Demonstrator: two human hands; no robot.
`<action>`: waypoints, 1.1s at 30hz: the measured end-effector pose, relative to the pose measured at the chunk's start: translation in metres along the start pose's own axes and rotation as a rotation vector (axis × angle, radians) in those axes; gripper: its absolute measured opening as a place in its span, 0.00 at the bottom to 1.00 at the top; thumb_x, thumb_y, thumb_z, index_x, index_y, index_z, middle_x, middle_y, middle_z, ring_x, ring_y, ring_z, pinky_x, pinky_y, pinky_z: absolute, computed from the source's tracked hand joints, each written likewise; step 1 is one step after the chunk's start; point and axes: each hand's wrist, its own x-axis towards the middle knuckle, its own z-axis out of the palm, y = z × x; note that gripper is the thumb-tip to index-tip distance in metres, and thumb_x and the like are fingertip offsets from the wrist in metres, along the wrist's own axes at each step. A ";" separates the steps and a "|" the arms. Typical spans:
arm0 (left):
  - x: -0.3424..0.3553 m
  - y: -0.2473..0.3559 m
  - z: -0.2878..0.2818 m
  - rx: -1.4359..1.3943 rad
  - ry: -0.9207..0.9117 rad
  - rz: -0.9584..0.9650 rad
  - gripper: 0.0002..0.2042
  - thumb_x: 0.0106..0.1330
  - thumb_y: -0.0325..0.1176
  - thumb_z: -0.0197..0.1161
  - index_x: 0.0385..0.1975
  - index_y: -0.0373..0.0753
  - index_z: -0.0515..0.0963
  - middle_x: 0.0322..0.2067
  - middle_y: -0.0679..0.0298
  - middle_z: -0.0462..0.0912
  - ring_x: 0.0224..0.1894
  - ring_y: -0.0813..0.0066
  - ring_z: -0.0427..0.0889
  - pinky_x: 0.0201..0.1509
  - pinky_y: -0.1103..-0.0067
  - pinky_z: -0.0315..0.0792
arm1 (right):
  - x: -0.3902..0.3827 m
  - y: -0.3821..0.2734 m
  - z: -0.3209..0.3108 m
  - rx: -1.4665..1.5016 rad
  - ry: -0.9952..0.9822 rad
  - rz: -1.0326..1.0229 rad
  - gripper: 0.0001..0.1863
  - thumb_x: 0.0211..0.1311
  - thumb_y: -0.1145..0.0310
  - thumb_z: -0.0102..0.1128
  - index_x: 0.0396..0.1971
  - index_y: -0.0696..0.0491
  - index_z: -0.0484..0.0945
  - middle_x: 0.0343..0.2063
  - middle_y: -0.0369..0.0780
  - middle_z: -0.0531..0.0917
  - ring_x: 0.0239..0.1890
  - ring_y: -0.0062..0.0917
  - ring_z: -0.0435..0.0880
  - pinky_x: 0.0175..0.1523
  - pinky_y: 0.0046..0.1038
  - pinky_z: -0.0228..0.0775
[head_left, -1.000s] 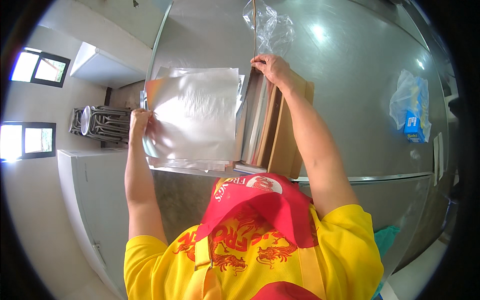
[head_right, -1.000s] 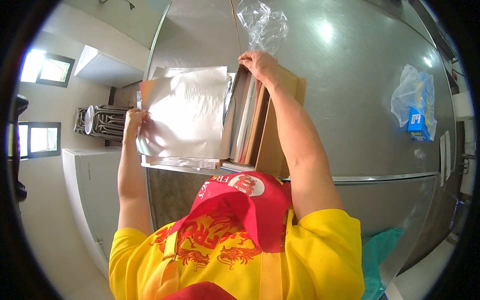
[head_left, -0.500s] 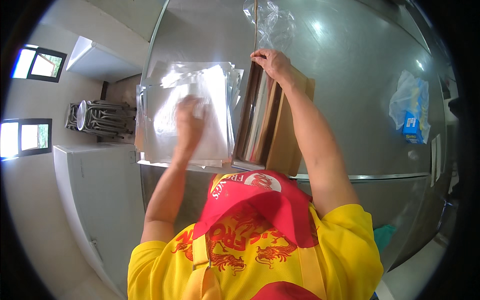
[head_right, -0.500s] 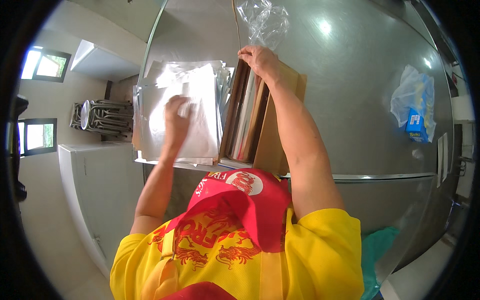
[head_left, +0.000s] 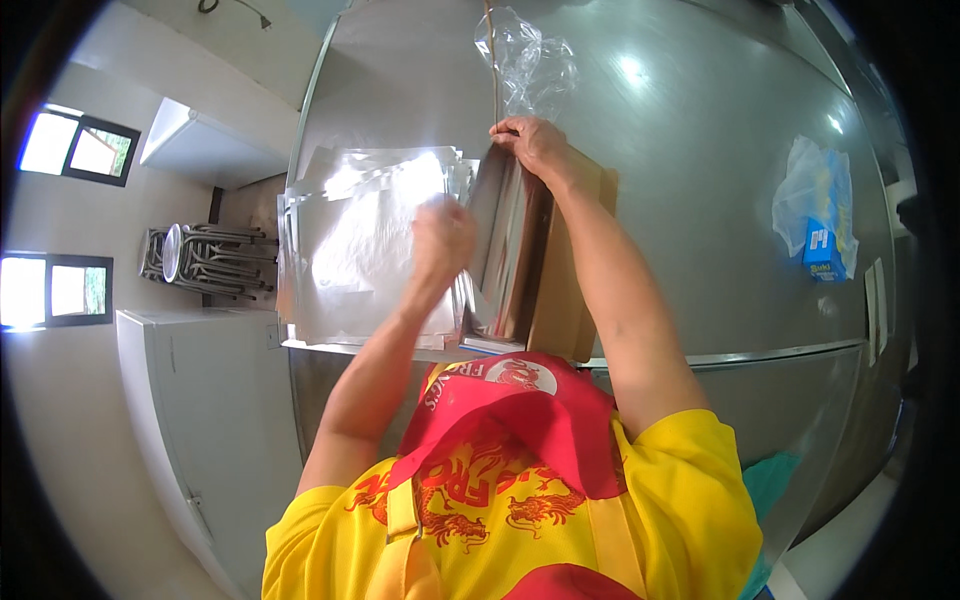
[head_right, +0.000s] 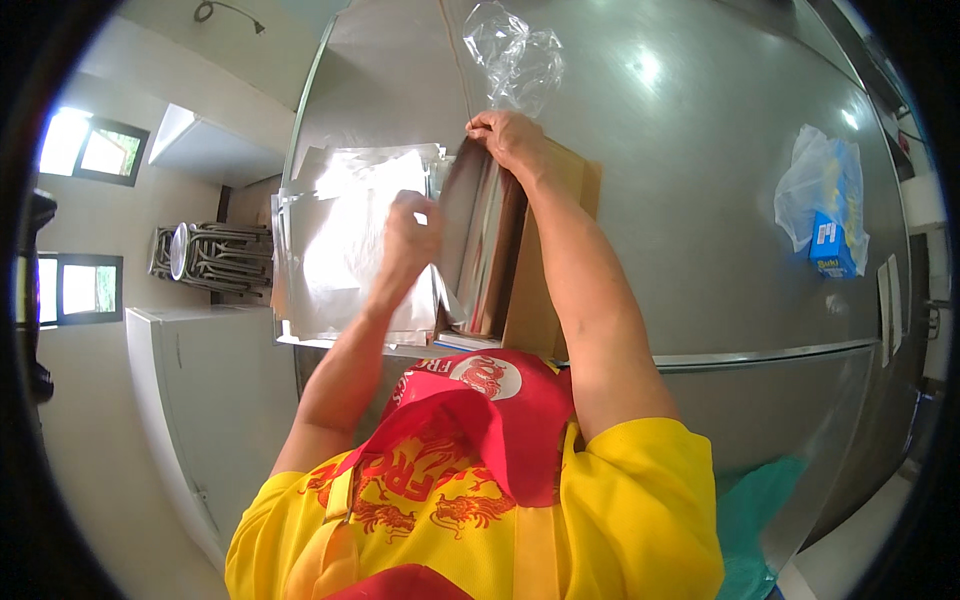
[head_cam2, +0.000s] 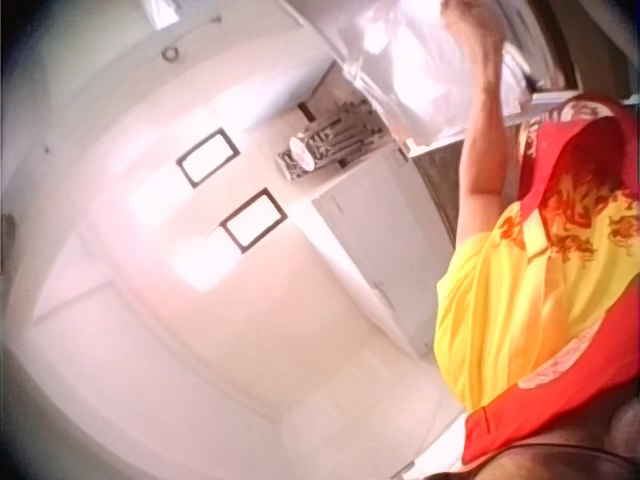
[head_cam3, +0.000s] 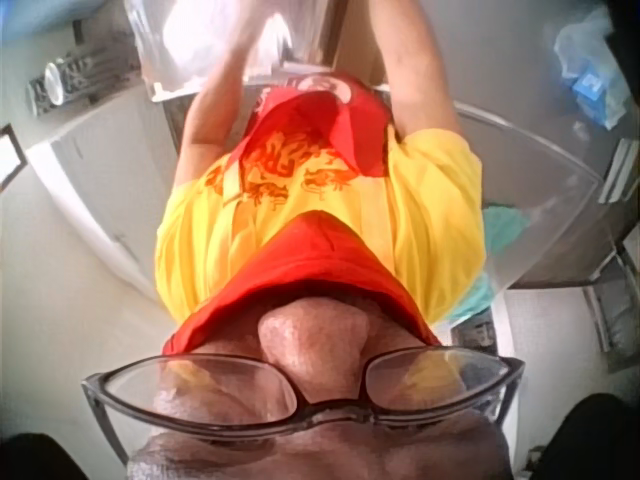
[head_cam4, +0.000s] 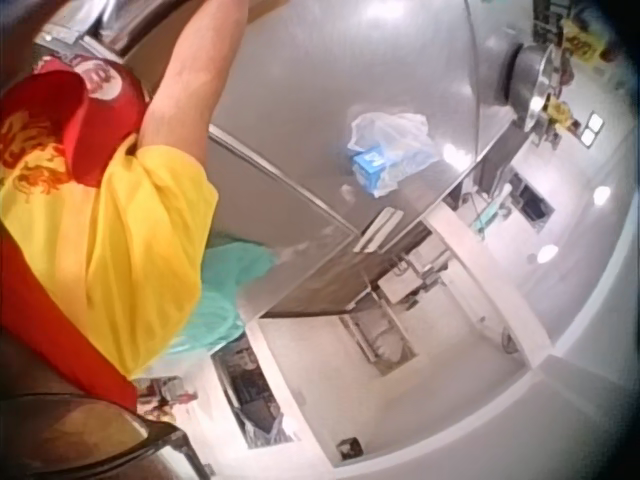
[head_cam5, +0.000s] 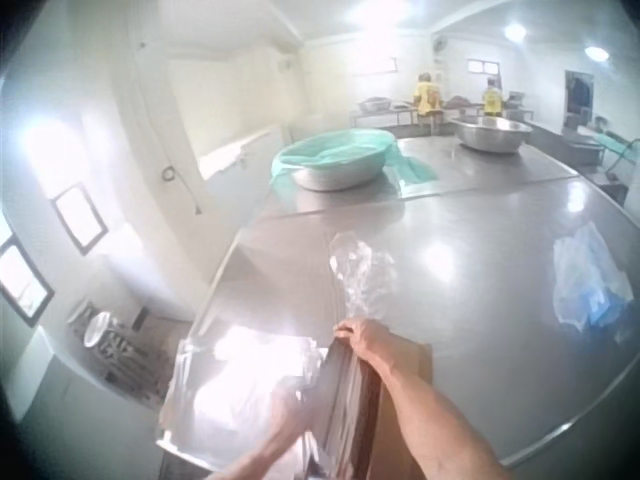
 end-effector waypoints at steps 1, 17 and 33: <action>0.003 0.008 -0.027 0.028 0.086 -0.005 0.07 0.60 0.31 0.67 0.31 0.33 0.82 0.34 0.57 0.84 0.36 0.61 0.84 0.47 0.71 0.77 | -0.001 0.001 0.000 0.009 -0.027 0.032 0.12 0.64 0.56 0.65 0.42 0.43 0.88 0.36 0.36 0.90 0.40 0.29 0.88 0.49 0.32 0.77; 0.077 0.033 -0.301 -0.371 0.070 -0.421 0.09 0.66 0.34 0.64 0.37 0.35 0.83 0.28 0.68 0.82 0.30 0.82 0.78 0.39 0.83 0.73 | 0.001 -0.001 -0.001 0.051 -0.077 0.062 0.12 0.62 0.56 0.65 0.42 0.41 0.88 0.37 0.35 0.90 0.41 0.29 0.88 0.49 0.33 0.77; -0.007 -0.304 -0.188 0.416 0.101 -0.779 0.10 0.56 0.35 0.69 0.32 0.36 0.88 0.32 0.52 0.87 0.38 0.59 0.87 0.45 0.67 0.79 | 0.002 -0.009 -0.004 -0.061 -0.066 0.066 0.10 0.66 0.56 0.67 0.43 0.41 0.89 0.37 0.34 0.91 0.40 0.27 0.89 0.50 0.31 0.77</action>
